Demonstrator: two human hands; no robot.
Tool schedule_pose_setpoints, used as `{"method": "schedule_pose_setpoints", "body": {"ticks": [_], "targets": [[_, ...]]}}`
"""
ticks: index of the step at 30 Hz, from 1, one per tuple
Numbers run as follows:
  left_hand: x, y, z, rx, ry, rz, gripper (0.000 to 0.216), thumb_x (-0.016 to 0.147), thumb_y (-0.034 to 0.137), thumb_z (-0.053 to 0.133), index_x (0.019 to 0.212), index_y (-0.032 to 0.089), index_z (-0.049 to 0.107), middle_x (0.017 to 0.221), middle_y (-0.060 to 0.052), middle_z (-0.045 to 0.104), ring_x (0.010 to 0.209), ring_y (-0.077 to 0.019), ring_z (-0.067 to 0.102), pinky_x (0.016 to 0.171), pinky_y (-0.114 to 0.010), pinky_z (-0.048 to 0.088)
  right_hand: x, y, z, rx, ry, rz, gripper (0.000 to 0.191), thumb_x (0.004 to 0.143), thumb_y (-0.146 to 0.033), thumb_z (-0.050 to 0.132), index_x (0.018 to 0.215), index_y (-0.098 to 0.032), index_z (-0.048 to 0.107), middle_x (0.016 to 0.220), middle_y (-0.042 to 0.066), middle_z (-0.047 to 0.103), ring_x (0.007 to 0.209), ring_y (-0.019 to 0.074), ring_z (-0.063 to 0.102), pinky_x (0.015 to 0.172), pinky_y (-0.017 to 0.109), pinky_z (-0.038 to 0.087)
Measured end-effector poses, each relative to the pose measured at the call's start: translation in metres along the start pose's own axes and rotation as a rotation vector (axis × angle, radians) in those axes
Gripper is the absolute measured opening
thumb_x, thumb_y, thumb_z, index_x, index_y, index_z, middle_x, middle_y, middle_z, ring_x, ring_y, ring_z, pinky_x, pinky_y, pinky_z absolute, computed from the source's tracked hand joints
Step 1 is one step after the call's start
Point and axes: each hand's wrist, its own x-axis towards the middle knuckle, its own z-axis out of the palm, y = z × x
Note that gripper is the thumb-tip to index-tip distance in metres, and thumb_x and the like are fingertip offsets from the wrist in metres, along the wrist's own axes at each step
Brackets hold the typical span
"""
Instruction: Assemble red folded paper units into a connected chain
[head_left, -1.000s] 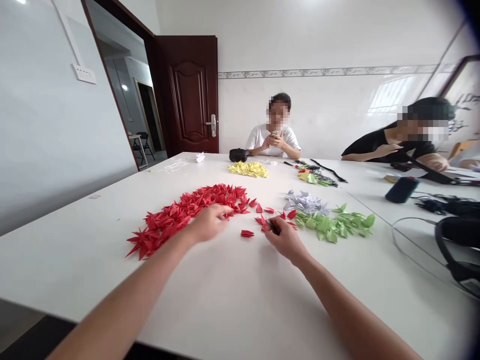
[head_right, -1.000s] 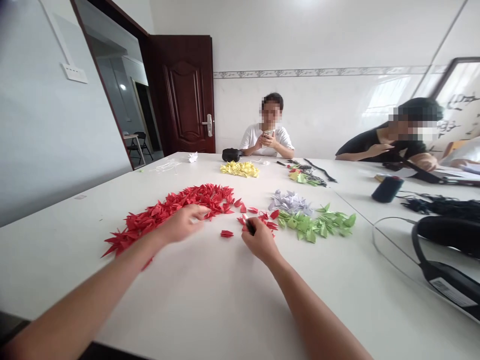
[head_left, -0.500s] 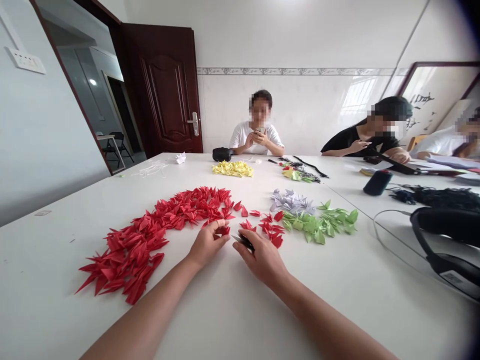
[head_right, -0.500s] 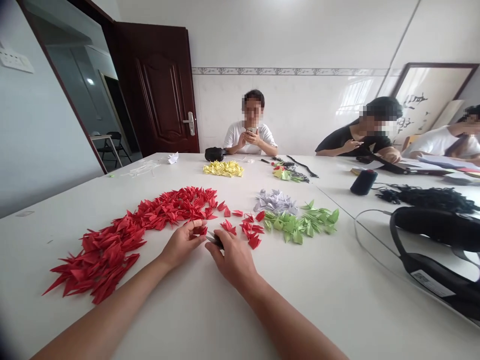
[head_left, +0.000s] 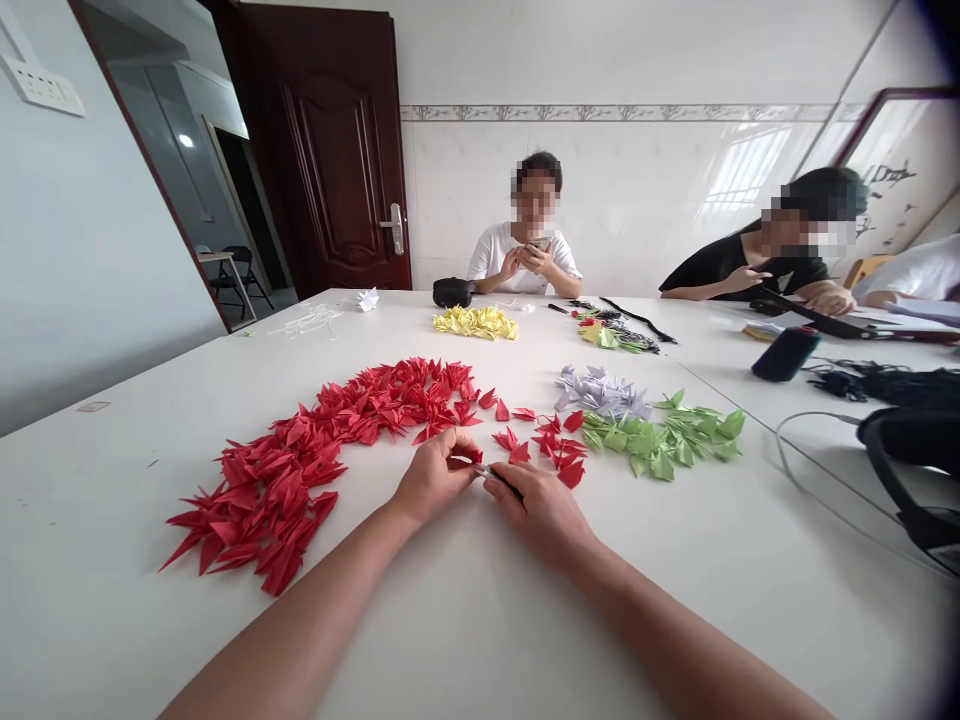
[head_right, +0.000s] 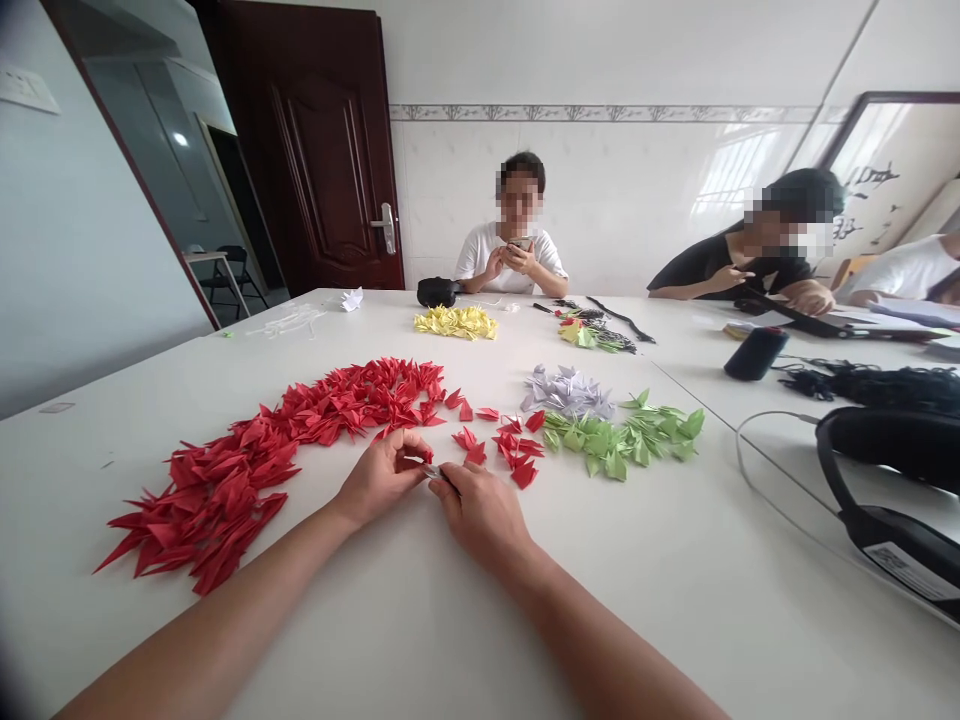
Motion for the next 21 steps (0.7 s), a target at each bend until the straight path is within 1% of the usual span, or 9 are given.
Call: {"method": "schedule_pose_setpoints", "body": {"ticks": [5, 10, 16, 18, 21], "targets": [[-0.0017, 0.0024, 0.0017, -0.078, -0.029, -0.023, 0.016, 0.065, 0.022, 0.063, 0.078, 0.018, 0.055, 0.080, -0.002, 0.059, 0.075, -0.0154, 0.061, 0.070, -0.031, 0.052, 0.0009, 0.0019, 0.0013, 0.051, 0.044, 0.014, 0.029, 0.088, -0.037, 0.037, 0.076, -0.021, 0.059, 0.067, -0.001, 0.057, 0.061, 0.0116, 0.050, 0.053, 0.020, 0.030], [-0.0031, 0.0036, 0.0030, -0.105, -0.058, -0.041, 0.015, 0.065, 0.021, 0.063, 0.077, 0.018, 0.054, 0.079, -0.002, 0.059, 0.076, -0.0163, 0.062, 0.072, -0.033, 0.051, 0.0004, 0.0030, -0.0002, 0.033, 0.039, 0.014, 0.030, 0.087, -0.035, 0.038, 0.068, -0.020, 0.056, 0.062, -0.001, 0.054, 0.058, 0.0112, 0.048, 0.053, 0.020, 0.030], [-0.0039, 0.0068, 0.0028, -0.085, -0.033, -0.048, 0.016, 0.063, 0.023, 0.065, 0.075, 0.018, 0.055, 0.079, -0.002, 0.059, 0.077, -0.0161, 0.061, 0.074, -0.032, 0.050, -0.0001, 0.0007, -0.0005, 0.066, 0.041, 0.030, 0.031, 0.087, -0.033, 0.037, 0.063, -0.020, 0.052, 0.059, -0.002, 0.052, 0.057, 0.0107, 0.047, 0.054, 0.020, 0.031], [-0.0045, 0.0082, 0.0025, -0.104, -0.037, -0.066, 0.018, 0.062, 0.022, 0.066, 0.075, 0.019, 0.054, 0.084, -0.002, 0.059, 0.078, -0.0160, 0.061, 0.074, -0.032, 0.050, 0.0002, 0.0006, -0.0006, 0.081, 0.039, 0.038, 0.031, 0.087, -0.034, 0.037, 0.063, -0.020, 0.052, 0.059, -0.002, 0.053, 0.057, 0.0110, 0.047, 0.054, 0.020, 0.031], [-0.0058, 0.0103, 0.0008, -0.205, -0.070, -0.101, 0.021, 0.062, 0.020, 0.066, 0.077, 0.018, 0.052, 0.096, -0.005, 0.059, 0.085, -0.0168, 0.061, 0.076, -0.032, 0.049, 0.0007, 0.0014, -0.0012, 0.103, 0.022, 0.036, 0.032, 0.087, -0.035, 0.035, 0.066, -0.020, 0.054, 0.060, -0.002, 0.055, 0.057, 0.0114, 0.048, 0.053, 0.020, 0.031]]}}
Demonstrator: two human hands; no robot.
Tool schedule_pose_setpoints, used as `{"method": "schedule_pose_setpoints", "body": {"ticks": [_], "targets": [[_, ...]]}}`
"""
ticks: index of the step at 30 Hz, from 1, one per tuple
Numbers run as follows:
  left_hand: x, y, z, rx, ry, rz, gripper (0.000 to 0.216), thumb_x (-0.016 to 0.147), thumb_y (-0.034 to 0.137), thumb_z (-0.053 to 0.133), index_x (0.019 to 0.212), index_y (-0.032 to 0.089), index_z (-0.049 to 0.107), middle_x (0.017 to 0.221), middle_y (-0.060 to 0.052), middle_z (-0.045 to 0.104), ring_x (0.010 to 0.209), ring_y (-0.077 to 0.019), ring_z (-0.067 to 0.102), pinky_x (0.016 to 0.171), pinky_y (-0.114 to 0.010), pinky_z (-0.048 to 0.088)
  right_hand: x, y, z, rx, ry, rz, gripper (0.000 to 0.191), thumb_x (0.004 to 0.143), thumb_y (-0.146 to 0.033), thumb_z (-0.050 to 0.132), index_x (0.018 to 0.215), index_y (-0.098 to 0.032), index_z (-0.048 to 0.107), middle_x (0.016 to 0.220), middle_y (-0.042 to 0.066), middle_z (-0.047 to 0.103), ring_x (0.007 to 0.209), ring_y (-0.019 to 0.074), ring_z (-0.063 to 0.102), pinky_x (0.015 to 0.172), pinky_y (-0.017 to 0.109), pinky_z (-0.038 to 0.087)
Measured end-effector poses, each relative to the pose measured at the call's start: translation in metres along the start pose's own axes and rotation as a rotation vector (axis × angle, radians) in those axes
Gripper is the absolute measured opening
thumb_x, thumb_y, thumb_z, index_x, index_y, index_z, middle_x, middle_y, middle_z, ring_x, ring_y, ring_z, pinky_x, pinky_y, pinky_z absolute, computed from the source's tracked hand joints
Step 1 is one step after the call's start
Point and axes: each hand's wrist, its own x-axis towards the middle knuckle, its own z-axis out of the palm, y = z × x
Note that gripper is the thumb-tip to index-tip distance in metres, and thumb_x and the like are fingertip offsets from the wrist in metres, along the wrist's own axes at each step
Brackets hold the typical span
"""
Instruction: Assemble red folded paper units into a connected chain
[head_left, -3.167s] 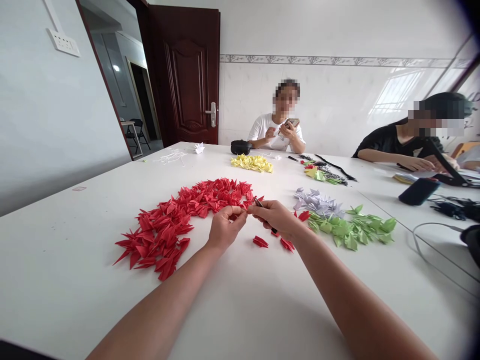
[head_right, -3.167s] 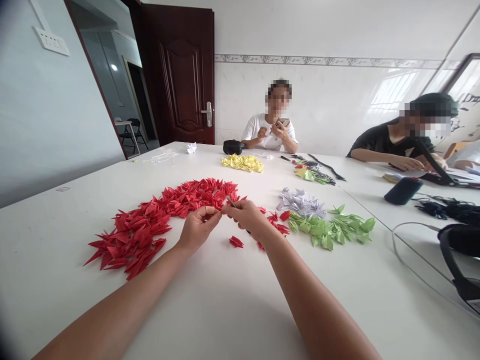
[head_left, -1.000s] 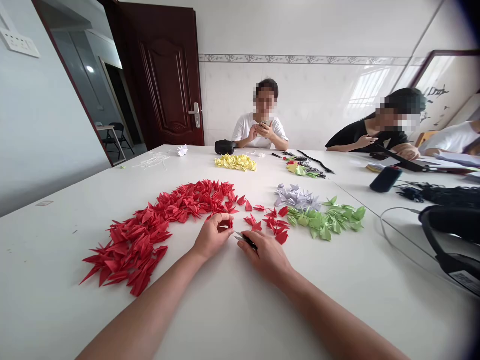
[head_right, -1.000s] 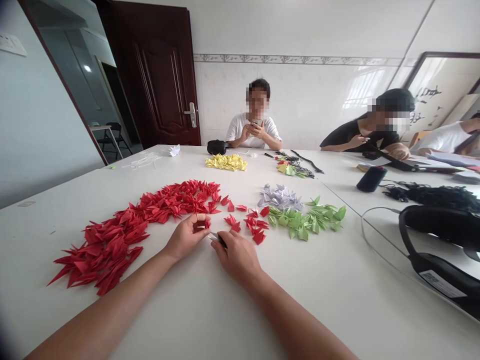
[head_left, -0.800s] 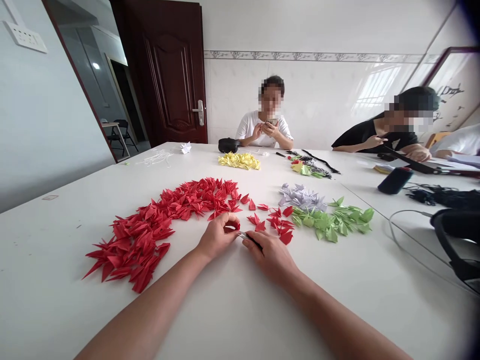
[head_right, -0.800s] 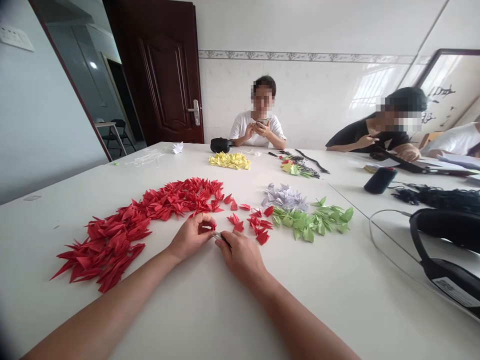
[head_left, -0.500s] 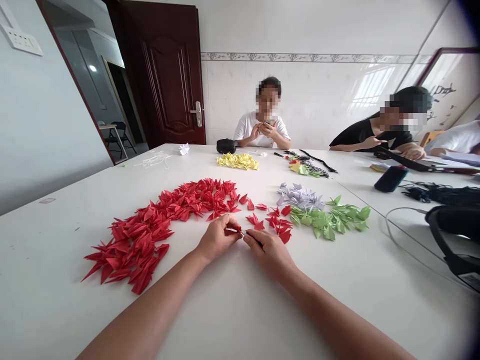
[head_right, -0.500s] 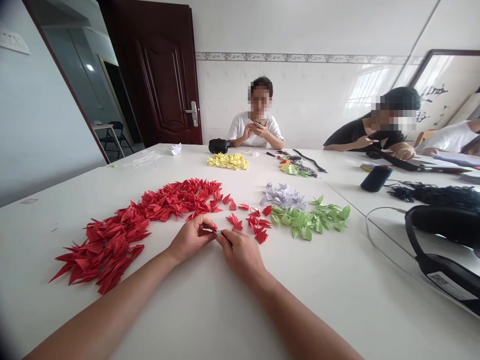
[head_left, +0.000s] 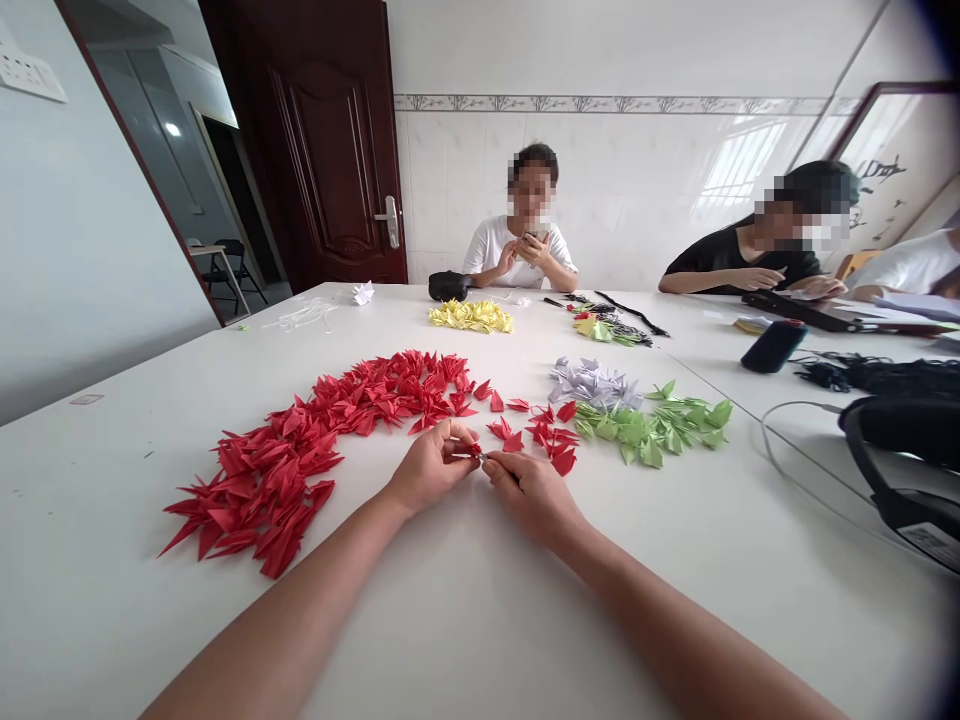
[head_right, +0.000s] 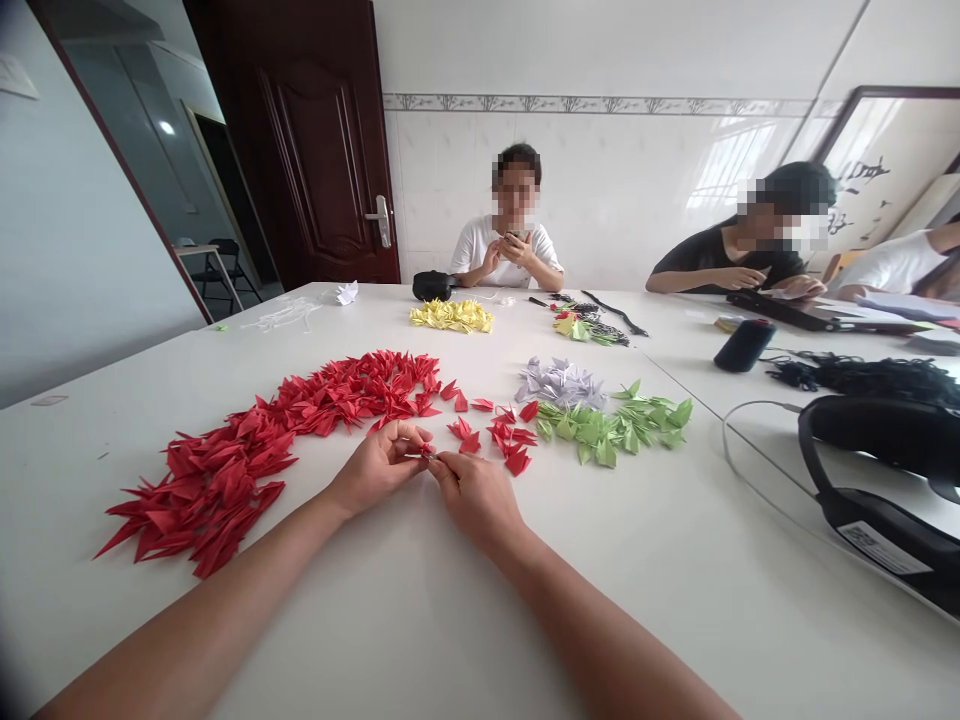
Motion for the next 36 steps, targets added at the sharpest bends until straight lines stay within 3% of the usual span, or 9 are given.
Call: {"method": "schedule_pose_setpoints", "body": {"ticks": [4, 9, 19, 29, 36], "targets": [[-0.0022, 0.0043, -0.0026, -0.151, -0.053, -0.043, 0.021, 0.069, 0.021, 0.060, 0.088, 0.017, 0.054, 0.100, -0.007, 0.060, 0.091, -0.0172, 0.059, 0.080, -0.034, 0.048, -0.0009, 0.0001, -0.0010, -0.013, -0.029, -0.009, 0.030, 0.087, -0.036, 0.037, 0.070, -0.021, 0.057, 0.062, -0.001, 0.056, 0.056, 0.0114, 0.047, 0.052, 0.021, 0.030], [-0.0011, 0.0061, -0.0029, -0.197, -0.033, -0.075, 0.018, 0.071, 0.031, 0.061, 0.079, 0.017, 0.055, 0.093, -0.005, 0.064, 0.089, -0.0166, 0.060, 0.081, -0.034, 0.048, -0.0029, -0.0012, -0.0025, -0.038, -0.050, -0.048, 0.023, 0.085, -0.033, 0.041, 0.074, -0.022, 0.059, 0.066, -0.002, 0.059, 0.057, 0.0114, 0.048, 0.051, 0.021, 0.029], [0.0010, 0.0030, -0.0043, -0.354, -0.035, -0.144, 0.026, 0.072, 0.038, 0.062, 0.084, 0.017, 0.052, 0.092, -0.004, 0.067, 0.083, -0.0134, 0.062, 0.084, -0.039, 0.048, 0.0024, 0.0064, -0.0035, 0.090, -0.077, 0.007, 0.039, 0.088, -0.042, 0.032, 0.067, -0.019, 0.056, 0.063, -0.001, 0.058, 0.055, 0.0106, 0.048, 0.049, 0.020, 0.029], [0.0032, -0.0016, -0.0053, -0.337, -0.073, -0.138, 0.026, 0.070, 0.038, 0.064, 0.081, 0.015, 0.057, 0.098, -0.006, 0.065, 0.085, -0.0142, 0.061, 0.088, -0.040, 0.046, 0.0004, 0.0016, -0.0024, 0.017, -0.043, 0.011, 0.033, 0.086, -0.037, 0.036, 0.066, -0.021, 0.057, 0.057, -0.002, 0.052, 0.053, 0.0105, 0.044, 0.050, 0.020, 0.028], [0.0030, 0.0010, -0.0040, -0.280, -0.094, -0.136, 0.026, 0.068, 0.037, 0.066, 0.078, 0.014, 0.058, 0.092, -0.005, 0.064, 0.087, -0.0153, 0.060, 0.087, -0.039, 0.046, -0.0006, 0.0006, -0.0009, -0.025, -0.016, 0.046, 0.029, 0.085, -0.033, 0.041, 0.067, -0.020, 0.058, 0.061, -0.001, 0.056, 0.055, 0.0099, 0.045, 0.049, 0.020, 0.026]]}}
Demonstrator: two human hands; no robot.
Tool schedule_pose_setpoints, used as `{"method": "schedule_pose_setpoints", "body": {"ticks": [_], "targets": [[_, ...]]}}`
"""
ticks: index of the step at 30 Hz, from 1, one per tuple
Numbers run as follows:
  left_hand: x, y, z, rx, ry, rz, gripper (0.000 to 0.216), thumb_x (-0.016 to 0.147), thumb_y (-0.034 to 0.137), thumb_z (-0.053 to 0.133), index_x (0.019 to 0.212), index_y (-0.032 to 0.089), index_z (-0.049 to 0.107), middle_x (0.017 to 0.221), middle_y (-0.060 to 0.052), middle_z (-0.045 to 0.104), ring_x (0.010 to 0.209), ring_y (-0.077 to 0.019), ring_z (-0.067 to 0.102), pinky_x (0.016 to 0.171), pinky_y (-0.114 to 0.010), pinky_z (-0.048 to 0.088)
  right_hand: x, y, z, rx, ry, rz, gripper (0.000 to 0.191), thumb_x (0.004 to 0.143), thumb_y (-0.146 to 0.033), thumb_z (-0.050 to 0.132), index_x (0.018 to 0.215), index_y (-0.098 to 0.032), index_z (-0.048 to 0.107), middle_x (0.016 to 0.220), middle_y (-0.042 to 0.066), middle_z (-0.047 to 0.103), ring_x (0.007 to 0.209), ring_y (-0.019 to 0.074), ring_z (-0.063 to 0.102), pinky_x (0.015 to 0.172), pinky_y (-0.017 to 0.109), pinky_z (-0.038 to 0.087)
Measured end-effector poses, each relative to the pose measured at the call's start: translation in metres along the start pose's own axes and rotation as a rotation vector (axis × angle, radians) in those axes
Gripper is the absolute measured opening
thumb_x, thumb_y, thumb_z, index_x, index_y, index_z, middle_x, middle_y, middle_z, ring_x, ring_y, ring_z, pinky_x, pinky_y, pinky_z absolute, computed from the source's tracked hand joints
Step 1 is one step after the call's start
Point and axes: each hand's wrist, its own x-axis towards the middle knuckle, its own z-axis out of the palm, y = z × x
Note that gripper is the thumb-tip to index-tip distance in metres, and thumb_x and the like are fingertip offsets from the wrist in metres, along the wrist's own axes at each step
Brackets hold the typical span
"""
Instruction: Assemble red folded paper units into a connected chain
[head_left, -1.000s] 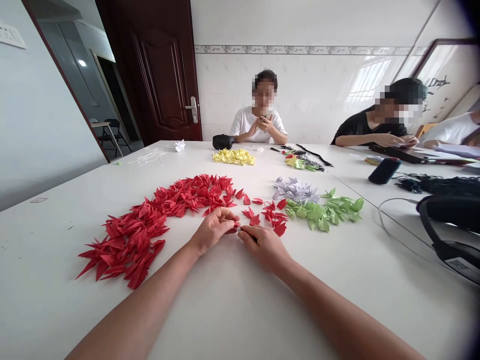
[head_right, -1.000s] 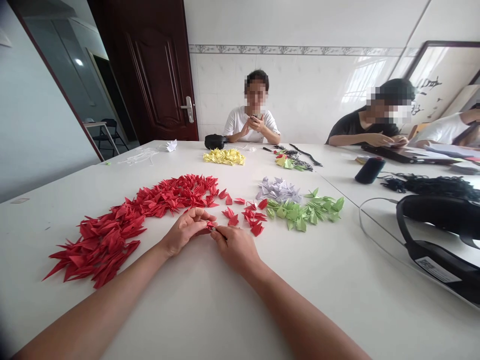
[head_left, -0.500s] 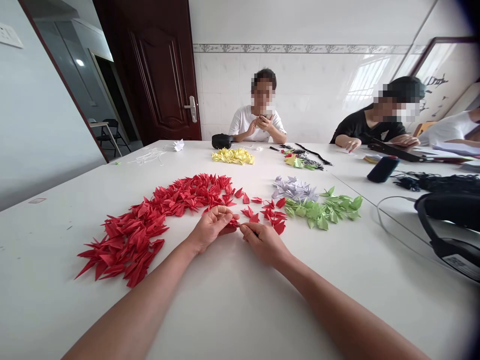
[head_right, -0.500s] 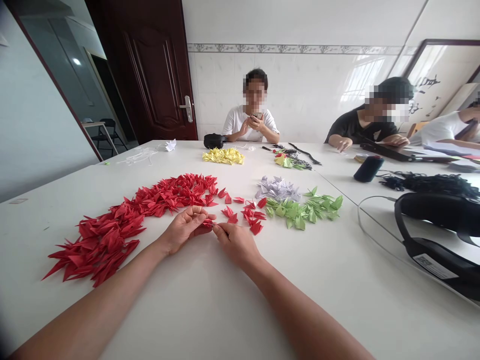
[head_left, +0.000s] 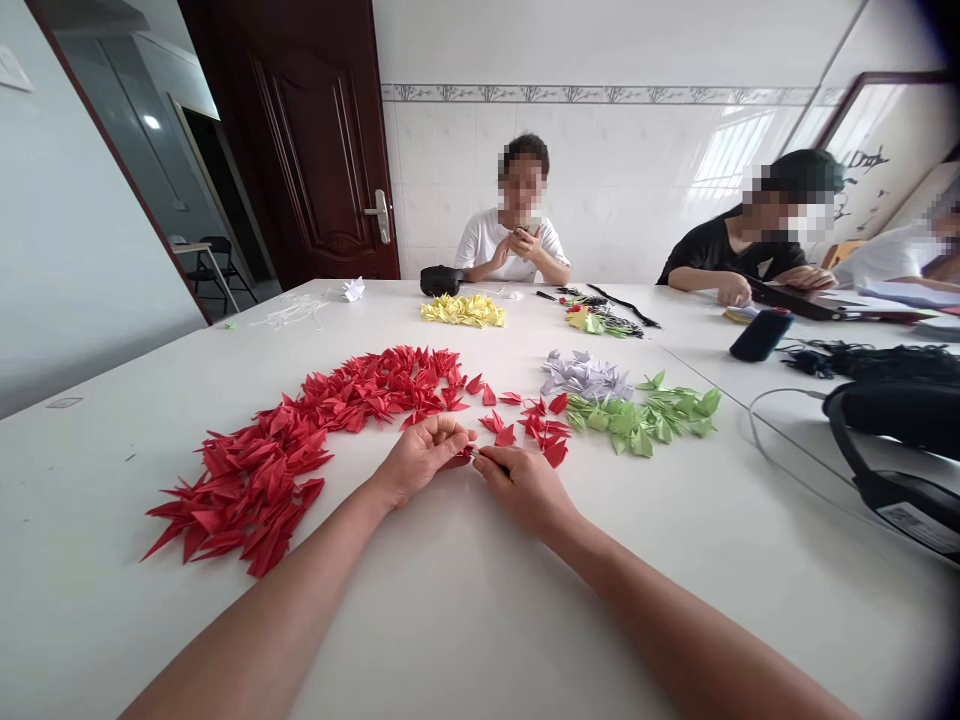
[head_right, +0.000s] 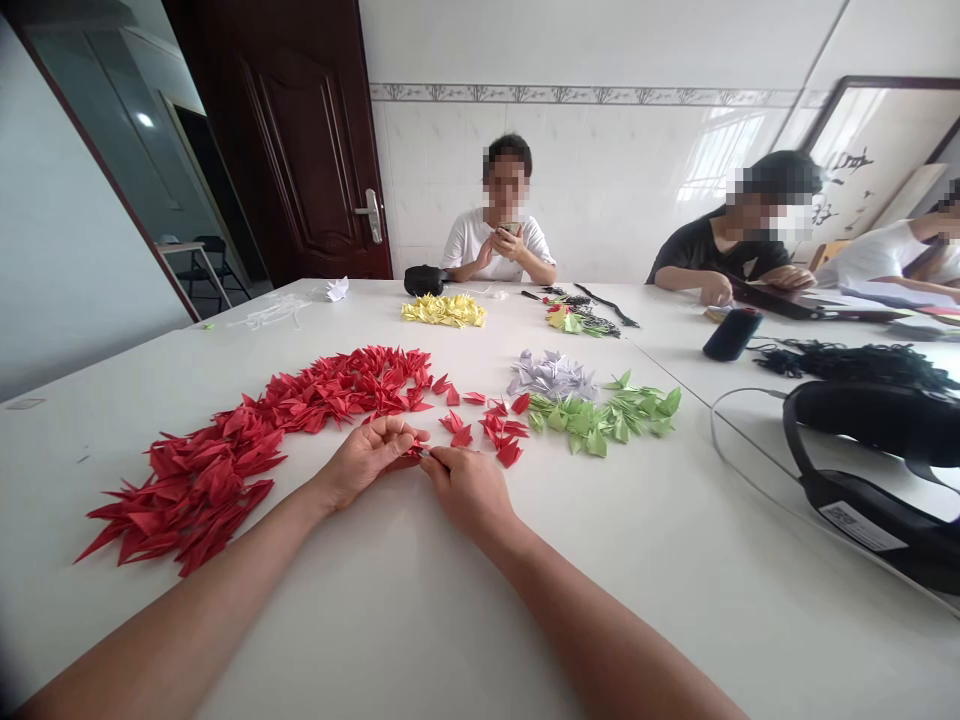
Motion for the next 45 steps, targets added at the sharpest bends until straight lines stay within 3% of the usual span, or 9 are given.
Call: {"method": "schedule_pose_setpoints", "body": {"ticks": [26, 30, 34, 37, 42, 45], "targets": [[-0.001, 0.002, 0.001, 0.077, -0.021, -0.009, 0.024, 0.068, 0.037, 0.066, 0.077, 0.015, 0.061, 0.096, -0.004, 0.064, 0.084, -0.0135, 0.059, 0.084, -0.032, 0.046, 0.000, 0.000, -0.001, -0.046, 0.018, 0.027, 0.024, 0.083, -0.031, 0.045, 0.073, -0.022, 0.065, 0.058, -0.002, 0.057, 0.053, 0.0098, 0.044, 0.048, 0.020, 0.026], [0.000, 0.001, 0.001, 0.050, 0.032, -0.004, 0.025, 0.068, 0.038, 0.066, 0.079, 0.016, 0.060, 0.092, -0.003, 0.063, 0.084, -0.0136, 0.058, 0.084, -0.034, 0.046, 0.000, 0.001, -0.003, -0.039, 0.020, 0.010, 0.026, 0.083, -0.032, 0.044, 0.071, -0.022, 0.064, 0.059, -0.002, 0.056, 0.053, 0.0103, 0.045, 0.049, 0.020, 0.028], [0.000, 0.000, 0.002, 0.009, 0.113, 0.014, 0.028, 0.069, 0.039, 0.064, 0.084, 0.017, 0.058, 0.086, -0.002, 0.061, 0.082, -0.0127, 0.057, 0.083, -0.034, 0.047, 0.002, 0.002, -0.005, 0.019, 0.120, -0.016, 0.025, 0.080, -0.040, 0.048, 0.086, -0.022, 0.064, 0.073, 0.001, 0.063, 0.064, 0.0136, 0.053, 0.055, 0.021, 0.035], [-0.002, -0.001, 0.008, -0.037, 0.038, 0.015, 0.029, 0.071, 0.040, 0.062, 0.087, 0.018, 0.056, 0.083, -0.001, 0.059, 0.079, -0.0125, 0.057, 0.080, -0.035, 0.048, 0.002, 0.002, -0.003, 0.081, 0.175, -0.010, 0.035, 0.072, -0.043, 0.058, 0.098, -0.021, 0.061, 0.079, 0.002, 0.064, 0.067, 0.0144, 0.055, 0.057, 0.022, 0.037], [-0.007, -0.003, 0.019, -0.038, -0.068, -0.020, 0.028, 0.075, 0.041, 0.058, 0.089, 0.018, 0.054, 0.084, -0.002, 0.058, 0.081, -0.0136, 0.058, 0.081, -0.035, 0.047, 0.003, 0.004, 0.000, 0.087, 0.188, -0.016, 0.014, 0.073, -0.030, 0.054, 0.076, -0.020, 0.063, 0.063, -0.001, 0.061, 0.058, 0.0116, 0.051, 0.051, 0.020, 0.034], [-0.006, -0.002, 0.015, 0.210, 0.028, 0.053, 0.027, 0.077, 0.042, 0.052, 0.090, 0.019, 0.055, 0.091, -0.005, 0.058, 0.085, -0.0174, 0.058, 0.076, -0.034, 0.049, 0.006, 0.009, -0.006, 0.054, 0.220, 0.000, 0.012, 0.073, -0.027, 0.051, 0.072, -0.019, 0.061, 0.061, -0.001, 0.059, 0.055, 0.0108, 0.049, 0.050, 0.020, 0.032]]}}
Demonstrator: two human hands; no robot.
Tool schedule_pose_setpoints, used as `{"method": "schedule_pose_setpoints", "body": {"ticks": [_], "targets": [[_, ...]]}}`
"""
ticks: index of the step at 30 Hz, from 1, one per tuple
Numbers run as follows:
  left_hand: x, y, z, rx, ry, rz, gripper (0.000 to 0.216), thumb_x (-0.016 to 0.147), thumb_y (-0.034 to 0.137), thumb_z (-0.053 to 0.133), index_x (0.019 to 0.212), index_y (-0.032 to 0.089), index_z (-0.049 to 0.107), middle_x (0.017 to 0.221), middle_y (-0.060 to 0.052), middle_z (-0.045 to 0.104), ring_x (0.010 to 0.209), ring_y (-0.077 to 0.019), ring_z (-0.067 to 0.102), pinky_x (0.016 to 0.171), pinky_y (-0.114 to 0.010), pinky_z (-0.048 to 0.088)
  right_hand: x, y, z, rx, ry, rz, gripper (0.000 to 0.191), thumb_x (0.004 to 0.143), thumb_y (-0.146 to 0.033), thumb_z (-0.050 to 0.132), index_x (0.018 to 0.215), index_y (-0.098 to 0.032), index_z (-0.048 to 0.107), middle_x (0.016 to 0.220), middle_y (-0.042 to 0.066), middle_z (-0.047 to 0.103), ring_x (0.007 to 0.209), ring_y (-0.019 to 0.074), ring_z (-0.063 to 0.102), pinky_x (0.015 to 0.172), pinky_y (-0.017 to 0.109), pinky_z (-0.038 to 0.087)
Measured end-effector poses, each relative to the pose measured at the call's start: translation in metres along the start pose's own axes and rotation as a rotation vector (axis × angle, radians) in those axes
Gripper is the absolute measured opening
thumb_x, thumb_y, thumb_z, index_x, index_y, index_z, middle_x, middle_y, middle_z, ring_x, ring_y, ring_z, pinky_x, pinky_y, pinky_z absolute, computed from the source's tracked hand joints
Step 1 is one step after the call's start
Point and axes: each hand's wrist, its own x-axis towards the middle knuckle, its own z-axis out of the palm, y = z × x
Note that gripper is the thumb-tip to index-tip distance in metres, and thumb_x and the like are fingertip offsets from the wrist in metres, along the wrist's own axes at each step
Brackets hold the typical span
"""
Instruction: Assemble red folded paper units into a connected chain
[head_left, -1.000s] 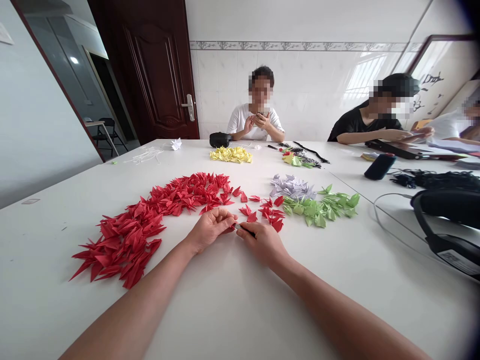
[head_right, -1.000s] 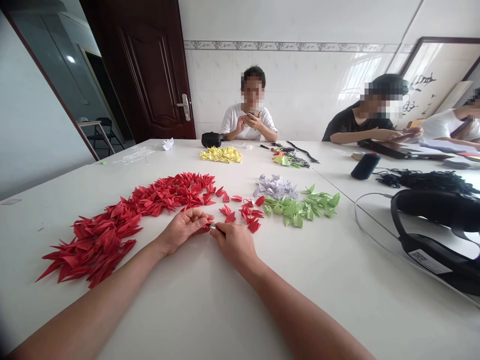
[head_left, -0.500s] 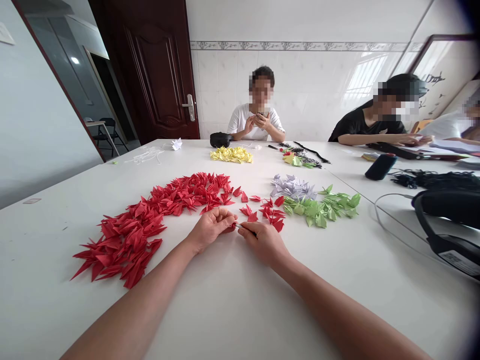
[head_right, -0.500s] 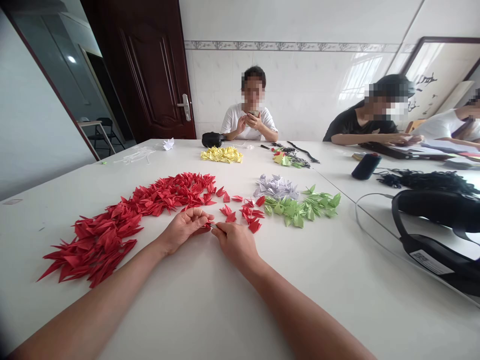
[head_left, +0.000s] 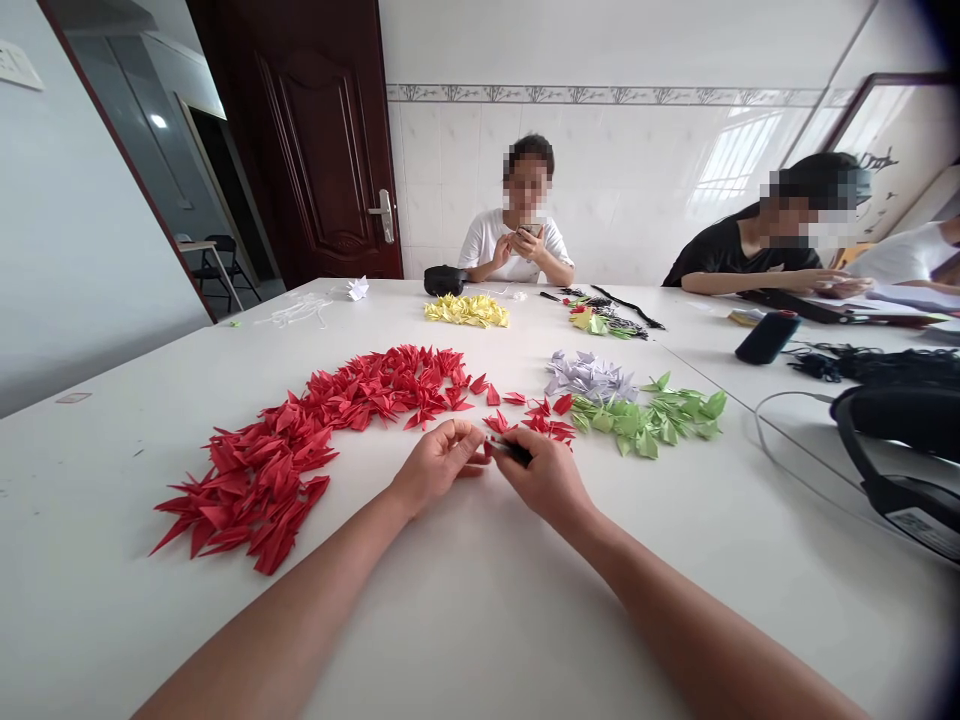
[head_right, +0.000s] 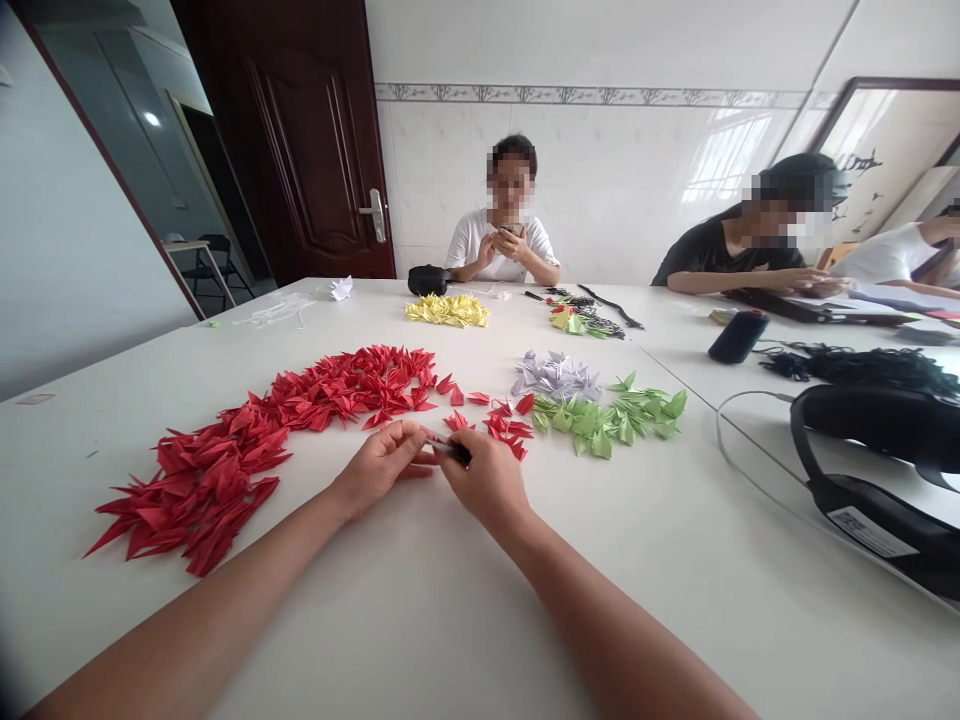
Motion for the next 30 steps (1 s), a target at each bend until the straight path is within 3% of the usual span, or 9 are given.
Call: {"method": "schedule_pose_setpoints", "body": {"ticks": [4, 6, 9, 16, 21, 26, 30], "targets": [[0.009, -0.003, -0.023, 0.581, 0.399, 0.276, 0.020, 0.075, 0.025, 0.051, 0.091, 0.019, 0.061, 0.101, -0.008, 0.055, 0.098, -0.0219, 0.052, 0.078, -0.034, 0.047, 0.010, 0.012, -0.016, -0.074, 0.129, 0.098, 0.020, 0.074, -0.035, 0.049, 0.072, -0.019, 0.061, 0.062, 0.001, 0.060, 0.055, 0.0121, 0.049, 0.049, 0.021, 0.030], [0.014, -0.008, -0.038, 0.749, 0.484, 0.313, 0.026, 0.072, 0.014, 0.046, 0.091, 0.019, 0.063, 0.100, -0.008, 0.056, 0.101, -0.0223, 0.050, 0.086, -0.037, 0.043, 0.014, 0.019, -0.024, -0.114, 0.168, 0.171, 0.024, 0.075, -0.039, 0.048, 0.071, -0.019, 0.061, 0.060, 0.001, 0.059, 0.053, 0.0126, 0.048, 0.047, 0.022, 0.029], [0.019, -0.015, -0.052, 0.836, 0.446, 0.242, 0.033, 0.068, 0.008, 0.044, 0.091, 0.018, 0.065, 0.097, -0.008, 0.058, 0.098, -0.0221, 0.053, 0.091, -0.038, 0.040, 0.020, 0.029, -0.032, -0.148, 0.178, 0.261, 0.026, 0.073, -0.042, 0.049, 0.072, -0.019, 0.062, 0.060, 0.001, 0.059, 0.053, 0.0133, 0.047, 0.047, 0.022, 0.028], [0.019, -0.015, -0.057, 0.732, 0.457, 0.091, 0.027, 0.072, 0.017, 0.047, 0.090, 0.017, 0.066, 0.099, -0.008, 0.062, 0.091, -0.0216, 0.058, 0.088, -0.036, 0.042, 0.021, 0.030, -0.035, -0.112, 0.166, 0.305, 0.026, 0.075, -0.043, 0.049, 0.079, -0.021, 0.062, 0.063, 0.001, 0.061, 0.058, 0.0148, 0.050, 0.050, 0.023, 0.032], [0.017, -0.011, -0.052, 0.688, 0.463, 0.100, 0.024, 0.074, 0.028, 0.049, 0.088, 0.017, 0.065, 0.097, -0.008, 0.064, 0.089, -0.0212, 0.060, 0.080, -0.033, 0.046, 0.011, 0.008, -0.029, -0.023, 0.169, 0.108, 0.032, 0.078, -0.044, 0.048, 0.095, -0.019, 0.060, 0.077, 0.004, 0.064, 0.069, 0.0164, 0.056, 0.058, 0.024, 0.037], [0.010, -0.004, -0.032, 0.540, 0.348, 0.150, 0.023, 0.075, 0.033, 0.050, 0.089, 0.018, 0.061, 0.095, -0.007, 0.066, 0.089, -0.0202, 0.060, 0.077, -0.031, 0.047, -0.007, -0.015, -0.014, -0.028, -0.059, -0.139, 0.027, 0.084, -0.039, 0.046, 0.099, -0.021, 0.058, 0.088, 0.004, 0.063, 0.079, 0.0157, 0.056, 0.065, 0.023, 0.039], [0.002, 0.002, -0.016, 0.483, 0.238, 0.183, 0.019, 0.075, 0.034, 0.051, 0.084, 0.019, 0.059, 0.084, -0.003, 0.067, 0.077, -0.0175, 0.062, 0.071, -0.028, 0.047, -0.012, -0.018, -0.006, -0.111, -0.140, -0.151, 0.022, 0.085, -0.033, 0.045, 0.095, -0.021, 0.060, 0.084, 0.004, 0.062, 0.078, 0.0154, 0.055, 0.065, 0.024, 0.038]]}}
